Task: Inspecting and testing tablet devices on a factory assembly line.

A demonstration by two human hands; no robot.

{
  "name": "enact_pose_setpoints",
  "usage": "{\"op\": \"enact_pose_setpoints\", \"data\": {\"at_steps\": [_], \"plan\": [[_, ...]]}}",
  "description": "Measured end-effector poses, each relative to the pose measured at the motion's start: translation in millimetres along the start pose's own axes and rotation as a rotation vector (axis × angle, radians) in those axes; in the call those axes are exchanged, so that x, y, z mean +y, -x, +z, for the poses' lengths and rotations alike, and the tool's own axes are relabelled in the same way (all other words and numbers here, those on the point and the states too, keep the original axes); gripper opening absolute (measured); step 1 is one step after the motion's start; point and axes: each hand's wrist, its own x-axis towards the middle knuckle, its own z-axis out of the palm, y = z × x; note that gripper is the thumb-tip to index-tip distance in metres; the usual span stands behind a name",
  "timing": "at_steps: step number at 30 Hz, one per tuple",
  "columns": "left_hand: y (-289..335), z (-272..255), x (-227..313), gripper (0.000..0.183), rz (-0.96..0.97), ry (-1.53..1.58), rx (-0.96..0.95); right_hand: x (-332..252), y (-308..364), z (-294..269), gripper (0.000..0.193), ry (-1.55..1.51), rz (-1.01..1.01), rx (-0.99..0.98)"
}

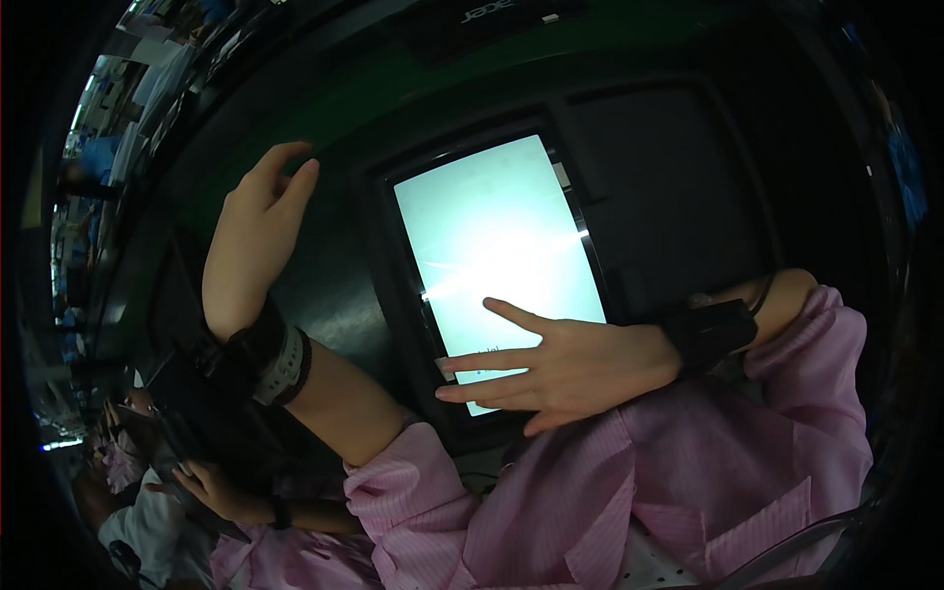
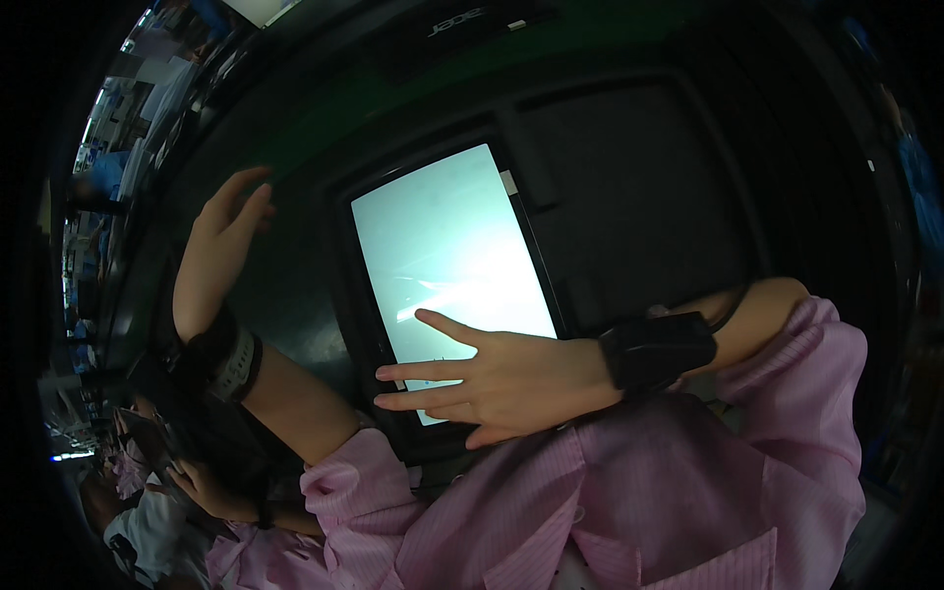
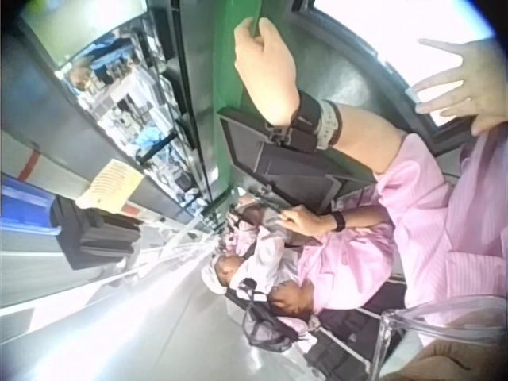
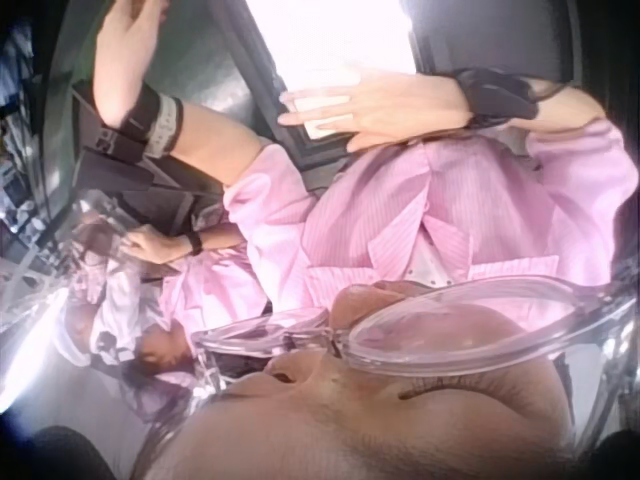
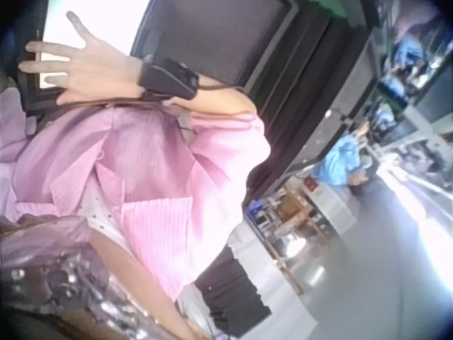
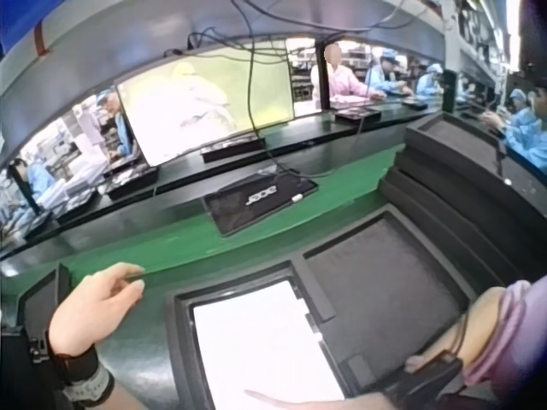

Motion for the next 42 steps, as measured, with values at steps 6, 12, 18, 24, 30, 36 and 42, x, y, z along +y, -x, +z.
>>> {"op": "enact_pose_setpoints", "data": {"at_steps": [6,12,18,24,30,36,42], "plan": [[3,-3,4,0.034,-0.032,0.018,-0.007,-6,0,-12,0.059,-0.161,0.067,0.211],[-2,-2,-5,0.036,-0.079,0.013,-0.095,21,32,-29,0.073,-0.041,0.459,0.239],[-45,51,-52,0.040,0.012,0.131,-0.049,70,92,-40,0.051,0.115,0.834,0.548],[-70,112,-91,0.039,0.039,0.088,0.234,107,148,-30,0.051,0.112,1.097,0.582],[-77,111,-100,0.037,-0.004,0.390,0.195,97,132,-25,0.055,0.134,1.132,0.508],[-97,99,-81,0.037,-0.138,0.636,0.087,100,123,-14,0.053,0.138,1.135,0.584],[-151,88,-43,0.054,-0.499,0.698,-0.025,102,120,-9,0.049,0.168,1.067,0.710]]}}
